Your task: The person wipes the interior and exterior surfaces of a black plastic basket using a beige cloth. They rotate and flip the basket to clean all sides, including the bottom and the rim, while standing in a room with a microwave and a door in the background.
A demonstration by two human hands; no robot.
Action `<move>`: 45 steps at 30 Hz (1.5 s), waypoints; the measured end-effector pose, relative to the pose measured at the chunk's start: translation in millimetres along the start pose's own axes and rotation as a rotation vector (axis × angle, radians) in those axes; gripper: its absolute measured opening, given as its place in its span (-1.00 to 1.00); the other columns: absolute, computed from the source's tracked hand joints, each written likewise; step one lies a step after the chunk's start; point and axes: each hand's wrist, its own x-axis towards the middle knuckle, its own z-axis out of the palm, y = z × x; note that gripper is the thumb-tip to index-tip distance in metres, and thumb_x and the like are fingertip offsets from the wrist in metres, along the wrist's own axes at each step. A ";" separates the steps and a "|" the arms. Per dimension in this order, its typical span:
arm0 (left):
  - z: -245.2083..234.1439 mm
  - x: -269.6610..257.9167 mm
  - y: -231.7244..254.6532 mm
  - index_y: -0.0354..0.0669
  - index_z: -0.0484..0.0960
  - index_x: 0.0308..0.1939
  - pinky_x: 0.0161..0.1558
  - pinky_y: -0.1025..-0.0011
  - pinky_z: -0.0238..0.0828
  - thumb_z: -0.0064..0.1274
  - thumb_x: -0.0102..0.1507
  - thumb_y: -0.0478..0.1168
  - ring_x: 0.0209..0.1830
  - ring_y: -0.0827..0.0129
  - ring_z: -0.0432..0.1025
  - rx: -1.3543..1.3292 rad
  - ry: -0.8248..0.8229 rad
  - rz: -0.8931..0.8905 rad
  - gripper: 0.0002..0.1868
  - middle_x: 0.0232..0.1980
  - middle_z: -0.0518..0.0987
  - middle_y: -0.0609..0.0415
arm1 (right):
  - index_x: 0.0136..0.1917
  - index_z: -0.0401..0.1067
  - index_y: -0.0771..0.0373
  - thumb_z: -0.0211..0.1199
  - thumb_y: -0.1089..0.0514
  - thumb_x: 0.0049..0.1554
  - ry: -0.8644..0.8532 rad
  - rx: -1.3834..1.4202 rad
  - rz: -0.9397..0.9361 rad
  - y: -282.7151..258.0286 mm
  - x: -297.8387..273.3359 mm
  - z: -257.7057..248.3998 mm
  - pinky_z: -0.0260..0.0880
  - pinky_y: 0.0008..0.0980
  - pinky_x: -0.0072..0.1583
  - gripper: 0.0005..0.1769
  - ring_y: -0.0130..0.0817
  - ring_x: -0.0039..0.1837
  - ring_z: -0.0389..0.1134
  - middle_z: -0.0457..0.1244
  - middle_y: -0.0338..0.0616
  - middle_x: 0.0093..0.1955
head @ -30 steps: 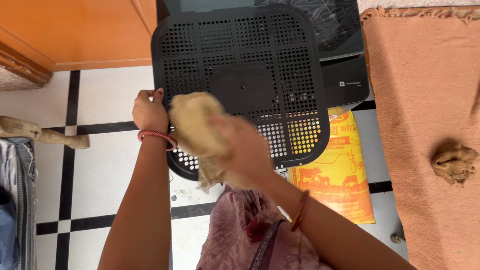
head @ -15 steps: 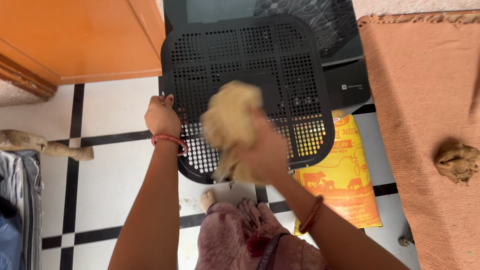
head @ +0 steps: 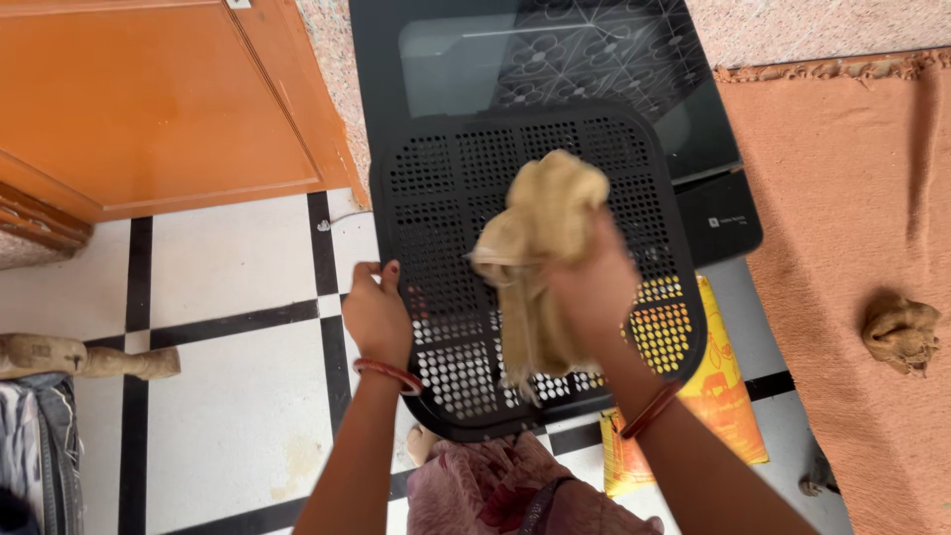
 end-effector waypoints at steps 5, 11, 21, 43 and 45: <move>6.5 5.1 -24.5 -0.35 0.53 -0.07 -0.44 0.17 0.43 -0.03 0.31 -0.26 -0.43 0.06 0.57 -0.126 0.085 0.278 -0.79 -0.36 0.64 -0.16 | 0.44 0.28 0.00 0.52 -0.10 -0.19 -0.126 -0.075 -0.474 -45.9 -27.2 63.3 0.46 -0.16 0.19 -0.06 -0.03 0.16 0.45 0.36 -0.06 0.26; -2.7 5.6 -15.6 -0.32 0.50 -0.06 -0.45 0.19 0.41 -0.05 0.40 -0.13 -0.51 0.13 0.54 -0.146 -0.052 0.153 -0.73 -0.45 0.63 -0.09 | 0.51 0.23 -0.09 0.49 -0.15 -0.11 -0.055 -0.255 -0.217 -31.2 39.0 46.0 0.49 -0.15 0.09 -0.04 -0.08 0.02 0.49 0.44 -0.07 0.05; -25.9 4.2 7.9 -0.17 0.53 0.00 -0.51 0.35 0.29 -0.10 0.42 -0.01 -0.65 0.40 0.40 -0.226 -0.193 -0.181 -0.69 -0.58 0.56 0.10 | 0.79 0.07 -0.20 0.20 -0.23 0.21 -0.155 0.049 0.149 -5.7 37.6 25.4 0.43 -0.02 0.08 -0.07 0.30 0.03 0.32 0.27 0.44 0.03; -48.6 44.1 72.2 -0.05 0.38 0.41 0.26 -0.14 0.27 0.05 0.32 0.18 0.39 -0.25 0.20 0.073 0.067 0.548 -0.33 0.40 0.29 -0.38 | 0.08 0.54 0.36 0.35 -0.11 0.18 0.261 0.238 0.441 82.5 59.4 -21.3 0.35 -0.45 -0.26 -0.54 -0.48 -0.31 0.35 0.36 -0.15 -0.27; -30.1 18.7 95.0 -0.02 0.26 0.47 0.20 -0.23 0.20 0.17 0.17 0.37 0.39 -0.42 0.11 0.128 -0.051 0.648 -0.06 0.41 0.20 -0.54 | 0.04 0.54 0.34 0.35 -0.09 0.17 0.203 0.270 0.461 79.6 59.9 -25.3 0.34 -0.47 -0.29 -0.58 -0.46 -0.34 0.35 0.36 -0.14 -0.31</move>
